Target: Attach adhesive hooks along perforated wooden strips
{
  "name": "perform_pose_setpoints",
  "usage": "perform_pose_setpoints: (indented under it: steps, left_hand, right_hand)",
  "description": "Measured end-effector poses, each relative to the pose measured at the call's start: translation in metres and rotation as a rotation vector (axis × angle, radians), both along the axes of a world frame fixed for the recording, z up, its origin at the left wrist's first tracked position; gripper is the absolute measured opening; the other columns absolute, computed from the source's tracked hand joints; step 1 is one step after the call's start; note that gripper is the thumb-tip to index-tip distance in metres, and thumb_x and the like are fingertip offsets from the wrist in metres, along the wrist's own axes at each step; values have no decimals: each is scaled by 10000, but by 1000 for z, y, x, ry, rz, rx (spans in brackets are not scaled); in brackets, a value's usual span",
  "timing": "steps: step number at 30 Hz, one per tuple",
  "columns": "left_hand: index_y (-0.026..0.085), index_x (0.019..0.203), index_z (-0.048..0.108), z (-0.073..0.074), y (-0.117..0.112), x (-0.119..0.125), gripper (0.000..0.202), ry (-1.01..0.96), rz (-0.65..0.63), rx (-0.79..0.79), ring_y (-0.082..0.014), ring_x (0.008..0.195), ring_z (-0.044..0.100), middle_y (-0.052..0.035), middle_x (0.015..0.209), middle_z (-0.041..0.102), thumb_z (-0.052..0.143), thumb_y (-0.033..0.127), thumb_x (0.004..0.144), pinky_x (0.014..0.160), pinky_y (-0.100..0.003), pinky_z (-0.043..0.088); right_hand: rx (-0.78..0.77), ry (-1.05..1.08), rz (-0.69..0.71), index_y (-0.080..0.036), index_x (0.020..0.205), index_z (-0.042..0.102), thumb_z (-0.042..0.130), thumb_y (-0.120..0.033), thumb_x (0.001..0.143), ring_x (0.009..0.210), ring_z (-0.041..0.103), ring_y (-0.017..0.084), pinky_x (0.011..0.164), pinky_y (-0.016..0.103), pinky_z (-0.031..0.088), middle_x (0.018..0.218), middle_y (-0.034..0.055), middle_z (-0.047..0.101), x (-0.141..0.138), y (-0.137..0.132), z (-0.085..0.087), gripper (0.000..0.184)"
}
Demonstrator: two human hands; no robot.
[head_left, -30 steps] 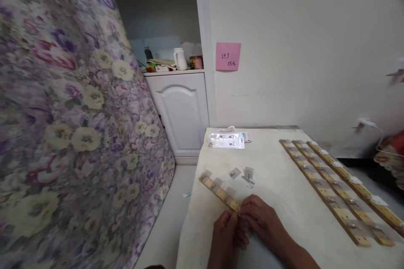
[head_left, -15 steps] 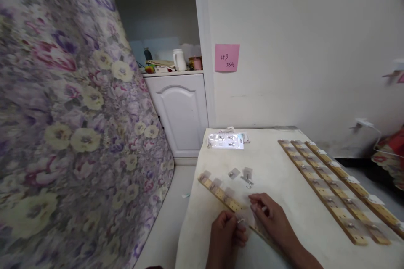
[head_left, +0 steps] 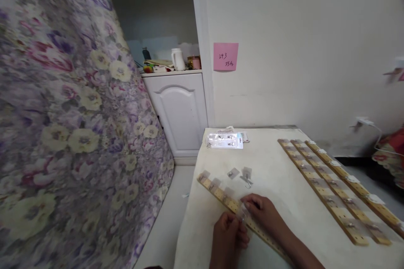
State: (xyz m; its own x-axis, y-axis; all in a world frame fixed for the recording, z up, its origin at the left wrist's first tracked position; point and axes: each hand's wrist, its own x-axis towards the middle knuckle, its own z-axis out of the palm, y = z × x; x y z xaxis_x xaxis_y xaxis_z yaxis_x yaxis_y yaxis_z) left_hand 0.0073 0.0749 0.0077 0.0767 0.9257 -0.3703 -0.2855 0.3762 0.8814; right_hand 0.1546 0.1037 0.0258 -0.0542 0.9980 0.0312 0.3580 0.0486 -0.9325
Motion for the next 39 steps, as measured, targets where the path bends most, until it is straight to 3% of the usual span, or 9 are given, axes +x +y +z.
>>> perform_pose_setpoints:
  steps: [6,17,24,34,39]
  left_hand:
    - [208,694,452,-1,5,2,259,74,-15,-10,-67,330,467,59,495,577,612,411,689,316,-171,306]
    - [221,681,426,4,9,4,187,300,-28,30,-58,239,378,78,431,536,520,335,796,271,-171,189]
    - [229,671,422,9,8,7,179,293,13,-20,-63,244,357,93,383,476,501,302,814,281,-166,189]
    - [237,669,409,26,9,7,161,364,-46,-46,-83,228,365,100,367,466,439,219,826,280,-184,188]
    - [236,670,421,22,8,6,165,344,-22,-32,-84,244,364,104,363,445,489,266,817,290,-184,208]
  right_hand:
    - [9,-82,50,-164,872,721,478,-270,766,879,655,225,823,326,474,914,78,735,-2,20,-9,285]
    - [-1,-109,-6,-182,894,714,496,-273,774,894,653,228,837,350,479,931,65,732,-3,21,-18,265]
    - [-2,-114,2,-179,901,711,495,-280,776,887,655,223,823,338,483,931,68,730,-4,21,-18,269]
    - [-5,-111,-18,-183,886,703,497,-286,780,863,651,220,811,342,485,903,64,732,-5,18,-17,253]
    - [1,-113,-12,-180,893,700,488,-280,782,868,650,222,816,351,482,917,68,728,-4,19,-18,260]
